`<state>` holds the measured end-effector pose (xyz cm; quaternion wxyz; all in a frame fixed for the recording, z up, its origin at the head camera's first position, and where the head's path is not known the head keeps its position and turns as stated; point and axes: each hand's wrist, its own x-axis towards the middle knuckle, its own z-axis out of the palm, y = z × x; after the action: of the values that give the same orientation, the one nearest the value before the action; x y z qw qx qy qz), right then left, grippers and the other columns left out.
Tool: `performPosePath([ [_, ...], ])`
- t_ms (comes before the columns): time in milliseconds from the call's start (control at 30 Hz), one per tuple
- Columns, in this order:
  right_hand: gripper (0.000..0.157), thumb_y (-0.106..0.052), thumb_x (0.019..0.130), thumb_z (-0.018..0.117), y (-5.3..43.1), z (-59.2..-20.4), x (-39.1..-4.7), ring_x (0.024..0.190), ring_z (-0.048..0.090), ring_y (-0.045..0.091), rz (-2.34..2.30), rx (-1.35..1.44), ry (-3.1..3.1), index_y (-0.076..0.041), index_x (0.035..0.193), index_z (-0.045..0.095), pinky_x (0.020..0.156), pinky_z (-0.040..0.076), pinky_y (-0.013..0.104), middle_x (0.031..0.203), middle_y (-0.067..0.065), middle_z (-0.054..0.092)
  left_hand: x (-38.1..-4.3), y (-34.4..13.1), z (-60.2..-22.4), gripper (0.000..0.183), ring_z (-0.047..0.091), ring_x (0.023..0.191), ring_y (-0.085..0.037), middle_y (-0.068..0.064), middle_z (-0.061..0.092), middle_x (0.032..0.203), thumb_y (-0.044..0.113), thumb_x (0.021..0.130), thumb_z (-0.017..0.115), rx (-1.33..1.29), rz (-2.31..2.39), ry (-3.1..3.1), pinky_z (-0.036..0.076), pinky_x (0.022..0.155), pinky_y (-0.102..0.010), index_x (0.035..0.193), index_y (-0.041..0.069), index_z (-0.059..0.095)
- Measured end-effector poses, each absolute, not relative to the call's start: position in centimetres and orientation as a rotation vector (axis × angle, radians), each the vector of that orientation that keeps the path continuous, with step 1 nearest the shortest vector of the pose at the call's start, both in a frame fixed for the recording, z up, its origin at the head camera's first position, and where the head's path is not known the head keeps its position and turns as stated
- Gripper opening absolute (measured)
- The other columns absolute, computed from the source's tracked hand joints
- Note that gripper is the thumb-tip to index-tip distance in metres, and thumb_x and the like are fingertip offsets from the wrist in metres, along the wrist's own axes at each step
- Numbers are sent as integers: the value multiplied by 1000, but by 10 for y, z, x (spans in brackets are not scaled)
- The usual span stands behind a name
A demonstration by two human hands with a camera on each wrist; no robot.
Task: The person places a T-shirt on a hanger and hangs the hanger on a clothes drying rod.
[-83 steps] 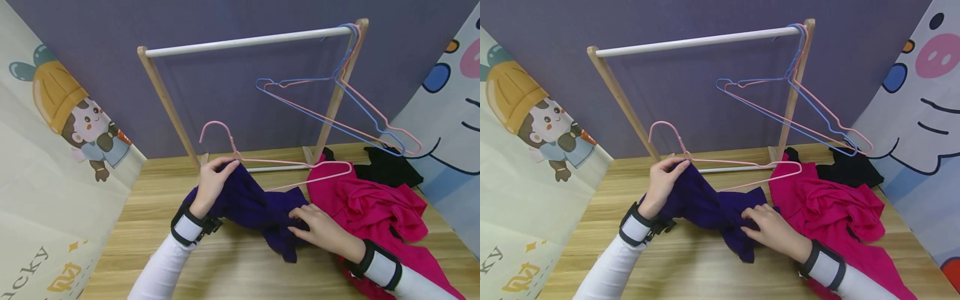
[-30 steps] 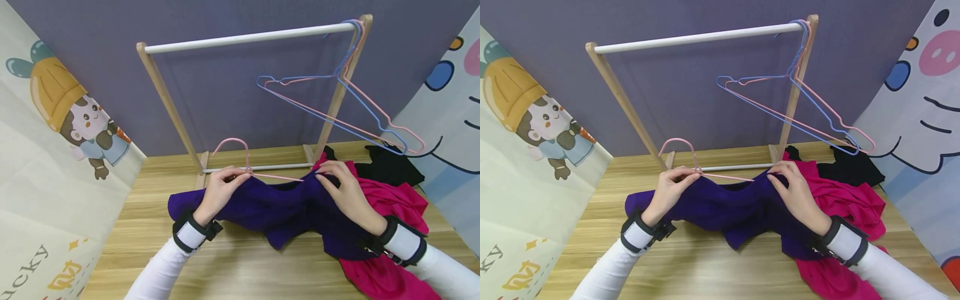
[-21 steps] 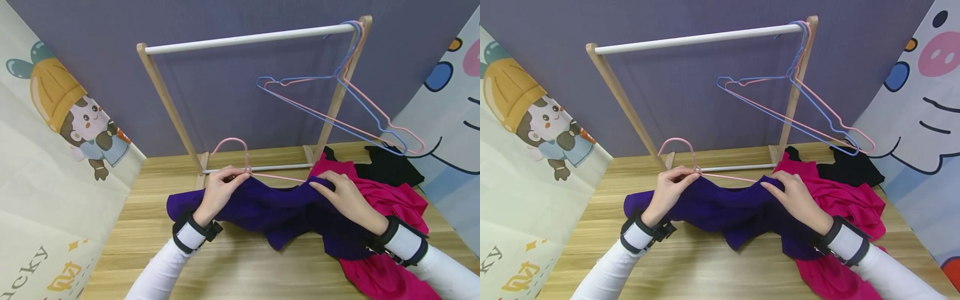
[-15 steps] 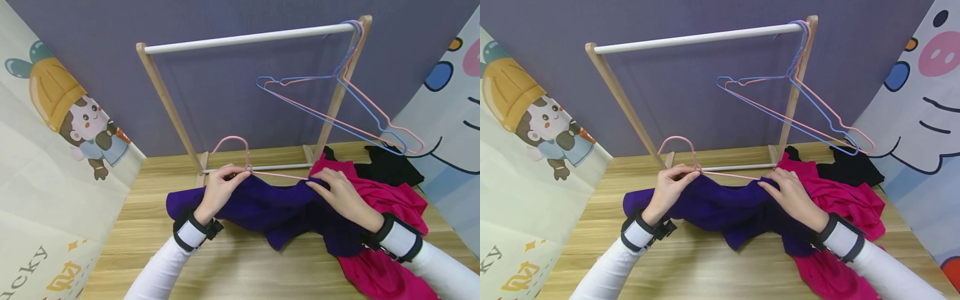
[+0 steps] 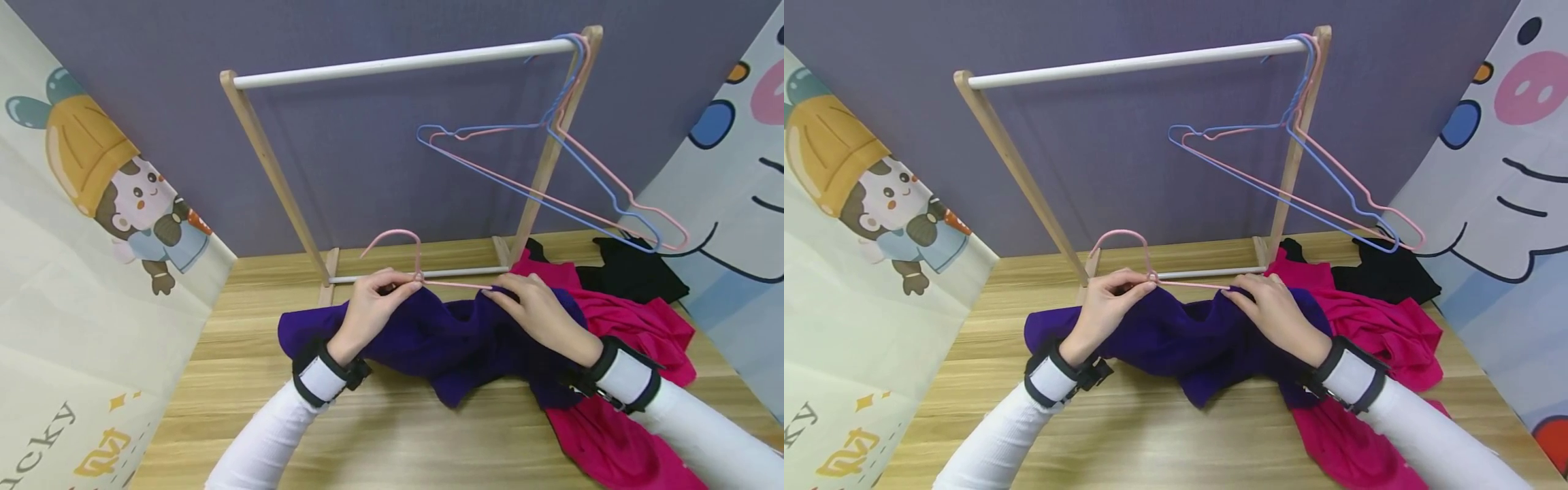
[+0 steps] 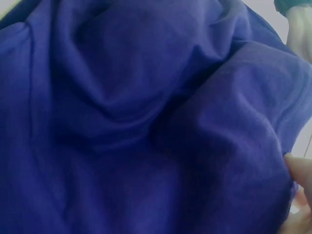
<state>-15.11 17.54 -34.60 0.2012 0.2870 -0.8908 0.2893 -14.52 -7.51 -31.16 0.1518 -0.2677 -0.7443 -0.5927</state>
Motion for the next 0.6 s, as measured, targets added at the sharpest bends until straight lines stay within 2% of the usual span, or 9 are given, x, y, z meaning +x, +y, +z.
performPosePath([
  [167, 3, -12, 81, 61, 164, -344, -149, 60, 43, 11, 966, 771, -2493, -15, 82, 59, 52, 41, 33, 69, -4, 53, -156, -72, -329, 6, 51, 63, -12, -10, 67, 79, 9, 77, 66, -775, -1671, -2137, 39, 54, -23, 82, 7, 68],
  [400, 7, -10, 81, 61, 166, -341, -147, 69, 52, 11, 1049, 701, -2486, -12, 87, 62, 60, 47, 39, 79, 2, 64, -157, -84, -329, 11, 56, 75, -11, -5, 68, 85, 18, 79, 65, -786, -1579, -2271, 45, 66, -32, 88, 13, 67],
  [500, 8, -13, 84, 58, 170, -338, -146, 70, 52, 14, 1066, 635, -2511, -11, 90, 63, 60, 46, 38, 81, 4, 65, -160, -94, -330, 14, 56, 79, -10, -3, 67, 86, 22, 78, 66, -793, -1501, -2323, 46, 70, -38, 90, 15, 67],
  [600, 10, -17, 86, 56, 175, -338, -146, 66, 47, 15, 1080, 577, -2537, -12, 91, 63, 58, 40, 35, 79, 3, 62, -161, -106, -330, 16, 56, 80, -8, -1, 67, 85, 24, 76, 67, -791, -1400, -2380, 47, 72, -37, 90, 15, 67],
])
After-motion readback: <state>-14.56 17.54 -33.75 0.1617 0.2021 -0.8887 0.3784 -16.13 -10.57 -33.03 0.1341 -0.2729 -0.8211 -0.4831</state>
